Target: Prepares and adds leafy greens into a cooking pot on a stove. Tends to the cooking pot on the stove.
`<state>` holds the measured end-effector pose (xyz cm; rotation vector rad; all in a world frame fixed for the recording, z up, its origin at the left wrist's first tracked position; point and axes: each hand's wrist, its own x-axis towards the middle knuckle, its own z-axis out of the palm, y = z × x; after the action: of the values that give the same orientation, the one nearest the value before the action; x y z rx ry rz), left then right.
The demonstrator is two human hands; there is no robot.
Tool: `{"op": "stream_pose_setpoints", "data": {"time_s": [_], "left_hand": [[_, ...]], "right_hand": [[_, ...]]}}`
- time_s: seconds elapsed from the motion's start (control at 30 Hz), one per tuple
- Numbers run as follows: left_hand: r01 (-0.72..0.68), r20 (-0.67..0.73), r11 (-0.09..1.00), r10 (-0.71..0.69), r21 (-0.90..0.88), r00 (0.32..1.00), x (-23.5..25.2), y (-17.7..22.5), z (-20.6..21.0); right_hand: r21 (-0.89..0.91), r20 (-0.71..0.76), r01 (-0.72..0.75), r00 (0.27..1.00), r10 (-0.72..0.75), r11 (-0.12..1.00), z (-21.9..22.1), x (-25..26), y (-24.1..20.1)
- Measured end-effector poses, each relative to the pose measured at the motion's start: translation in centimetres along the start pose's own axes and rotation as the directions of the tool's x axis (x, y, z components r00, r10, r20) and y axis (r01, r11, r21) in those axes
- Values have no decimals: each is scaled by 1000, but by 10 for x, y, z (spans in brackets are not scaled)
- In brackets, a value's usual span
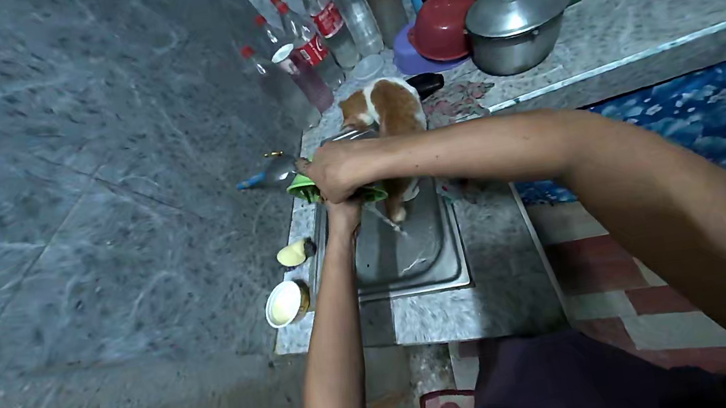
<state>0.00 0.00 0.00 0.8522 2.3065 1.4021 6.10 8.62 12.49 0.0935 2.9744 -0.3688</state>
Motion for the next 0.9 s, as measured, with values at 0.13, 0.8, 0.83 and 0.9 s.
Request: {"op": "stream_pose_setpoints", "data": {"time_s": [0.13,0.8,0.83,0.9], "left_hand": [[-120,-58,992,118,-24,991,-1,-7,-8],[-182,-212,788,68,-588,975,-30,8,-23],[-188,-210,773,73,-606,975,-30,5,-23],[-191,-215,726,60,-660,975,-30,0,-21]], "right_hand": [[-56,-21,59,998,-60,997,-7,-9,-17],[-265,-30,167,983,-181,950,-18,-16,-66],[-260,-31,171,982,-185,951,-17,-17,-67],[-252,-36,183,980,-198,950,-15,-18,-66]]}}
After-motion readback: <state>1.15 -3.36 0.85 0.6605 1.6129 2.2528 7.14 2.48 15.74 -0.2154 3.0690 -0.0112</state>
